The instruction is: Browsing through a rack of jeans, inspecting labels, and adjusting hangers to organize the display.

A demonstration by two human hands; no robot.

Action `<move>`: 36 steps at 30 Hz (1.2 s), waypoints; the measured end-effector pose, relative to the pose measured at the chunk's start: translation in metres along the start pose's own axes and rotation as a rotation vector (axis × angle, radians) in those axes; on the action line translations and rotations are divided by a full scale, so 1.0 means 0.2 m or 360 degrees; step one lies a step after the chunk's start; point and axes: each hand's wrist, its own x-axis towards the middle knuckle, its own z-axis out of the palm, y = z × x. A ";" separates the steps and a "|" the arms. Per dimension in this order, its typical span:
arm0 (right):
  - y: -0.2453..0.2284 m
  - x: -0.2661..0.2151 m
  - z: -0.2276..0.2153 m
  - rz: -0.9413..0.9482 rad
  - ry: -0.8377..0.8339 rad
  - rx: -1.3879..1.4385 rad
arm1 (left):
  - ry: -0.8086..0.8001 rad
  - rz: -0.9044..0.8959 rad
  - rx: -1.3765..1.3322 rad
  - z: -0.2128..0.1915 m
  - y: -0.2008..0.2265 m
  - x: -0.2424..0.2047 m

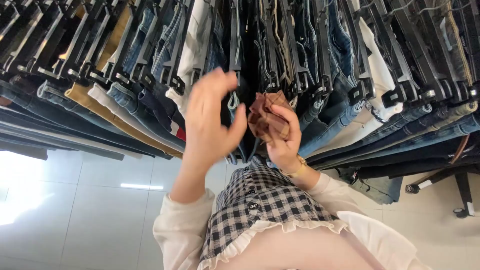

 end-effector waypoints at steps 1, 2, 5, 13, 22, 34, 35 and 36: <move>-0.03 0.02 0.06 0.0005 -0.0003 -0.0001 | 0.0001 -0.0006 0.0002 0.02 -0.05 0.02; -0.07 0.05 0.13 -0.0217 -0.0086 -0.0305 | -0.0279 -0.0141 0.0205 0.04 -0.10 0.04; -0.04 0.17 0.28 -0.0529 -0.0086 -0.0727 | -0.0675 -0.0215 0.0726 0.09 -0.25 0.02; 0.33 0.46 0.42 -0.0303 -0.0291 -0.0575 | -0.0928 -0.0218 0.0878 0.00 -0.44 0.02; 0.56 0.61 0.32 -0.0717 -0.0041 -0.0891 | -0.0949 -0.0245 0.0757 -0.01 -0.50 0.01; 0.47 0.48 0.40 -0.0866 -0.0285 -0.0818 | -0.0958 -0.0415 0.0482 -0.06 -0.59 0.05; 0.49 0.48 0.39 -0.0841 -0.0293 -0.0829 | -0.0968 -0.0411 0.0470 -0.06 -0.60 0.05; 0.50 0.48 0.38 -0.0817 -0.0302 -0.0840 | -0.0979 -0.0407 0.0458 -0.06 -0.60 0.05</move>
